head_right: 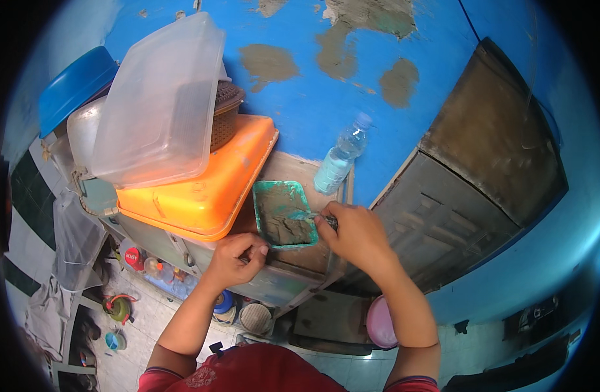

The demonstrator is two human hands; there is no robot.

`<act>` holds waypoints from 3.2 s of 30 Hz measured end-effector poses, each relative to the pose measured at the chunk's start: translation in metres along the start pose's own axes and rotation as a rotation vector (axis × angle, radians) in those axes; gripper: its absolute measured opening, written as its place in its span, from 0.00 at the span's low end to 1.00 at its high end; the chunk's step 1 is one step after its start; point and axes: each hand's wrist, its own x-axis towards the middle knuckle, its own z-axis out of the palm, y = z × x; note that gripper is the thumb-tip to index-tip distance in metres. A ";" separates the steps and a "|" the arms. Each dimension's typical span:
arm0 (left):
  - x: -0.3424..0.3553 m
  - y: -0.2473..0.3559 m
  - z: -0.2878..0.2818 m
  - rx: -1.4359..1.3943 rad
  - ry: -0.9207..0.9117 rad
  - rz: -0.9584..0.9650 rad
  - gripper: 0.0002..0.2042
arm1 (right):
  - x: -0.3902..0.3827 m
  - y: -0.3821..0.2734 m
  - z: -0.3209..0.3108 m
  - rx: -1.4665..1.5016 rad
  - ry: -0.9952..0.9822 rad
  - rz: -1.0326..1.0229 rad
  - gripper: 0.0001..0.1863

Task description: The person uses a trowel to scoop plaster from a green tray and applies it to a damaged section of a blue wall, smoothing the surface. They repeatedly reload the trowel and spread the material over the patch area.

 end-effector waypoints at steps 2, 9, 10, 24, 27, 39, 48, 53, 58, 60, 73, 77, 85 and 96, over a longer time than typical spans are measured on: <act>0.001 0.001 -0.001 0.000 0.003 -0.004 0.03 | -0.006 0.001 0.009 -0.028 0.019 0.026 0.14; 0.002 0.002 0.002 -0.014 0.045 0.007 0.03 | -0.017 0.002 0.023 0.050 0.101 0.027 0.14; 0.001 0.002 0.001 -0.007 0.044 0.005 0.03 | -0.019 0.002 0.022 0.068 0.119 0.010 0.13; 0.001 0.000 0.002 0.051 0.046 0.015 0.03 | -0.045 0.023 0.026 0.292 0.382 -0.111 0.10; 0.000 0.000 0.002 0.044 0.048 -0.004 0.03 | -0.045 0.026 0.023 0.338 0.379 -0.090 0.11; 0.001 0.001 0.003 -0.003 0.036 -0.028 0.03 | -0.042 0.055 0.026 0.862 0.259 0.199 0.11; 0.001 0.001 0.001 0.037 0.020 0.019 0.04 | -0.037 0.063 0.013 1.416 -0.015 0.511 0.12; 0.001 0.001 0.004 0.025 0.056 -0.018 0.03 | -0.036 0.068 0.013 1.522 -0.118 0.615 0.16; 0.000 0.000 0.002 0.054 0.035 0.000 0.04 | -0.033 0.066 0.009 1.460 -0.185 0.580 0.21; 0.000 0.000 0.001 0.051 0.018 0.003 0.05 | -0.033 0.064 0.005 1.462 -0.197 0.582 0.21; 0.001 0.003 0.003 0.055 0.050 -0.009 0.04 | 0.057 0.123 -0.045 0.282 0.971 -0.140 0.17; 0.004 0.003 0.004 0.066 0.049 -0.002 0.05 | 0.086 0.134 -0.051 -0.167 1.042 -0.046 0.21; 0.001 0.004 0.004 0.093 0.058 -0.003 0.04 | 0.125 0.182 -0.029 -0.384 1.001 0.073 0.25; 0.000 -0.001 0.003 0.092 0.048 -0.012 0.03 | 0.125 0.170 -0.020 -0.315 1.112 -0.070 0.26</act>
